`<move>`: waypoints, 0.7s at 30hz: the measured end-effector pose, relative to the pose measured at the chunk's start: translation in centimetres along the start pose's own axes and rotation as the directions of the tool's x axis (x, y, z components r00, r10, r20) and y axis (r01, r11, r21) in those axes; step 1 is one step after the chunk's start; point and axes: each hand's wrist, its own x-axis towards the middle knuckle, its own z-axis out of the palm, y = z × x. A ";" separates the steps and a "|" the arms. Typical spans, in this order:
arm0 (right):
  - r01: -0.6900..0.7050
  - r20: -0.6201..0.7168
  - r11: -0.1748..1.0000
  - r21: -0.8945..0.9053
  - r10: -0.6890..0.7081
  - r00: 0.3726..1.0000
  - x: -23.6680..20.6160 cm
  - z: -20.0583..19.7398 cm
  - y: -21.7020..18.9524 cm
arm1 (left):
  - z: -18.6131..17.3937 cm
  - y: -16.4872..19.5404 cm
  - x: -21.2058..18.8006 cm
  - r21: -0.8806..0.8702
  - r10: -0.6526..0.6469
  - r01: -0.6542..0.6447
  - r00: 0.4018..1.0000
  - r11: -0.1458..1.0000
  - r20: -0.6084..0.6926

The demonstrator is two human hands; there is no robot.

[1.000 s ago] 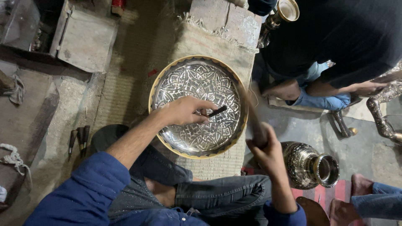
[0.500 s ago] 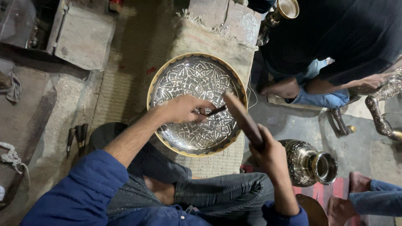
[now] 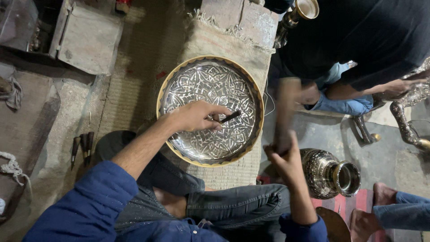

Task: The person uses a hammer and a metal chisel to engrave a decorative pattern onto a round metal tray. They hold the chisel in place with one hand and strike it repeatedly with the hammer in the other, working on the tray's surface.

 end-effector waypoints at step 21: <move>0.059 -0.017 0.979 0.195 -0.057 0.998 -0.3 0.2 1.2 | 0.5 -0.8 0.0 -0.013 0.046 -0.046 0.998 0.999 -0.042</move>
